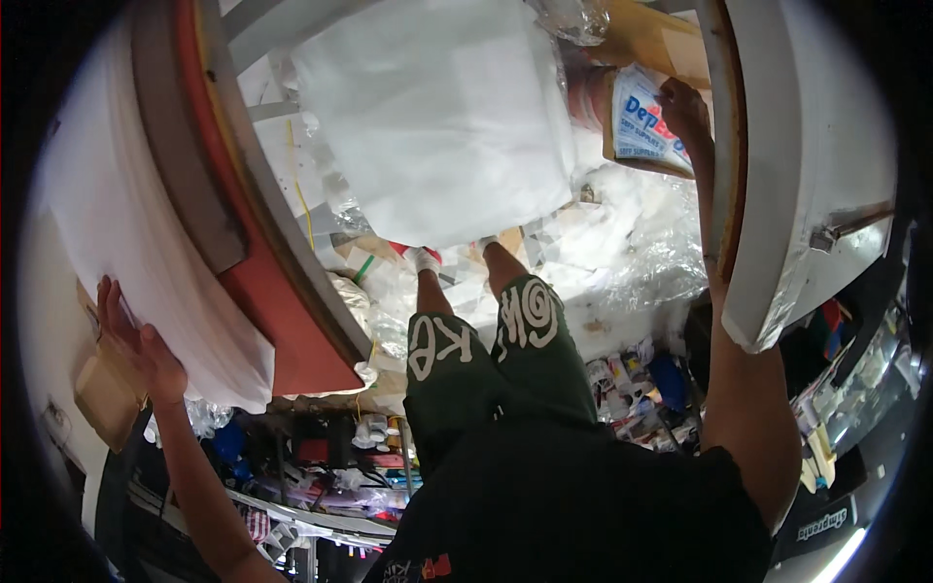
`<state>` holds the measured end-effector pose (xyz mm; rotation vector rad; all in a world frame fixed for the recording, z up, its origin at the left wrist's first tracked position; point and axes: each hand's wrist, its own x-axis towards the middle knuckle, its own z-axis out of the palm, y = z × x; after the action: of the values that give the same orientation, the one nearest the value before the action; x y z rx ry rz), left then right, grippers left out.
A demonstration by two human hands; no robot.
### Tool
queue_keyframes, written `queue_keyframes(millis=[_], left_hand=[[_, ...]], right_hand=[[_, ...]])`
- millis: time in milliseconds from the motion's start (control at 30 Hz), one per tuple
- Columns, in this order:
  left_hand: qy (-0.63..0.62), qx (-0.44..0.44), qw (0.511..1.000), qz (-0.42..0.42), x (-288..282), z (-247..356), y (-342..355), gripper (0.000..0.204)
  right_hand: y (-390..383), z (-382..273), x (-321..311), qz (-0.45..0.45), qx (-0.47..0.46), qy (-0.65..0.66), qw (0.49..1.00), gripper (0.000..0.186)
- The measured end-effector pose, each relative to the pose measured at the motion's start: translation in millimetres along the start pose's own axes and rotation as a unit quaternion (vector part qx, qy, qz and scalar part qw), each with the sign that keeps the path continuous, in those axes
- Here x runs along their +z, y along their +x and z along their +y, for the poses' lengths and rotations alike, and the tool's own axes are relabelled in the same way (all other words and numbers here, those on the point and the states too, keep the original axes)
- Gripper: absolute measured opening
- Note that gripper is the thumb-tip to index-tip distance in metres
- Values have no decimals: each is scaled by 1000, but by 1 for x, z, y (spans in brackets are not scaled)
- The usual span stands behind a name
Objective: The person places tote bags onto a heat press, aligns transfer film prints onto the bags, operates the heat press machine over them, and peels the backing film off the printed bags.
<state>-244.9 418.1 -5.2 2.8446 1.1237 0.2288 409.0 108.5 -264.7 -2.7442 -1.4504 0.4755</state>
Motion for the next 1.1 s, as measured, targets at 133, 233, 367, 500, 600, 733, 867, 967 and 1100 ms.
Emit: queue_keyframes(millis=[133,233,367,500,600,733,867,967,1100], left_hand=[[31,19,999,-2,1,-2,-3,61],[19,12,1000,0,-4,0,-3,58],[4,24,1000,15,-17,-5,-4,52],[103,50,992,-49,-62,45,23,58],[-111,13,994,-20,-87,138,-7,70],[-485,-34,846,-219,-109,197,-34,73],[-551,-125,797,-213,-86,145,-39,29],[-548,-134,823,-62,-56,59,-25,27],[-409,-237,880,45,-60,-12,16,34]], right_hand=[[-21,-10,0,52,-5,3,999,24],[-38,-16,1,81,-13,8,997,20],[-68,-28,-4,147,-52,22,988,17],[-169,-80,-41,148,-149,50,976,18],[-246,-191,-168,-81,-103,293,947,13],[-266,-310,-250,-142,-161,414,884,18],[-230,-393,-279,-86,-227,351,904,26],[-196,-437,-290,136,-230,303,915,43],[-164,-462,-266,264,-246,229,904,43]])
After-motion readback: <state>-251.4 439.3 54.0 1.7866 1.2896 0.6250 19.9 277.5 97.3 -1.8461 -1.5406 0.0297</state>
